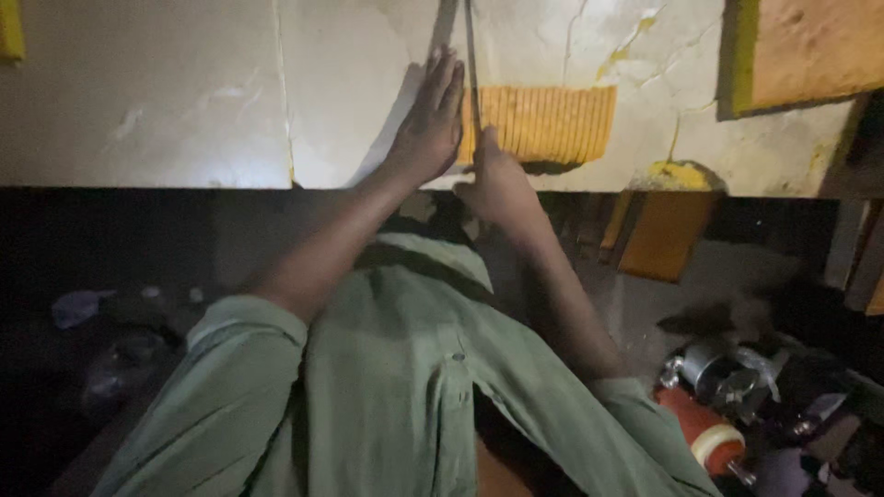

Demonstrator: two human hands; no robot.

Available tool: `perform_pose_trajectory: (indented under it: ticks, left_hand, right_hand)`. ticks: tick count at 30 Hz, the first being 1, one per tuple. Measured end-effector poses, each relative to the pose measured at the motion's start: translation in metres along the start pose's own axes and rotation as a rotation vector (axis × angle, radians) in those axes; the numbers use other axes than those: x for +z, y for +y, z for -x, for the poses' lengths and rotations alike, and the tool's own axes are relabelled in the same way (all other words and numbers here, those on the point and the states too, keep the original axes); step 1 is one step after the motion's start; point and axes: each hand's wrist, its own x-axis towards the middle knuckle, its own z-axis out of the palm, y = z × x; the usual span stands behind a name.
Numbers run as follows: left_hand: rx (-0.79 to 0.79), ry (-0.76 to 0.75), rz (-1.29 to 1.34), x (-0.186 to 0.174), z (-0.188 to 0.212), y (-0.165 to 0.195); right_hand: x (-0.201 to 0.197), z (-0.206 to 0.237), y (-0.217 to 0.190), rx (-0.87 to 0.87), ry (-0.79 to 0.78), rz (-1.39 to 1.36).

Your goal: The person cuts yellow foam sheets into narrow strips with a long knife on a tiled worktable, holding each sheet steady with one hand while slicing. They lift a metal tray holding a foam sheet, set it down, and move cut strips aside as they work through several sheets.

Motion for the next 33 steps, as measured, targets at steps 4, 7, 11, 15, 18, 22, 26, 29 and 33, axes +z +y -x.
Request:
perform_pose_trajectory:
  ticks: [4,7,11,15,18,22,26,29,33]
  left_hand:
    - [-0.051,-0.009,-0.276,-0.007,0.006,0.000]
    - [-0.035,0.083,-0.314,0.001,0.012,-0.004]
    - [-0.043,0.070,-0.248,0.014,0.015,-0.012]
    - [-0.059,0.013,-0.265,0.011,0.014,-0.015]
    - [-0.018,0.004,-0.287,-0.001,0.010,-0.013]
    - [-0.134,-0.174,-0.280,-0.012,0.007,-0.008]
    - [-0.138,-0.134,-0.314,-0.009,0.011,-0.010]
    - [-0.099,-0.085,-0.307,-0.004,0.014,-0.014]
    - [-0.092,-0.044,-0.293,-0.004,0.017,-0.013]
  right_hand:
    - [-0.023,0.000,-0.045,0.190,-0.080,0.024]
    - [-0.015,0.071,-0.054,0.253,-0.216,0.036]
    - [0.023,0.124,-0.024,0.278,-0.329,0.005]
    - [0.047,0.069,-0.002,0.239,-0.170,0.052]
    - [0.018,0.013,-0.016,0.187,-0.096,0.048]
    - [-0.023,-0.014,-0.065,0.148,-0.029,0.048]
    - [-0.019,0.063,-0.078,0.139,-0.144,0.013]
    - [0.011,0.118,-0.046,0.226,-0.316,-0.005]
    - [0.062,0.091,-0.005,0.170,-0.199,0.086]
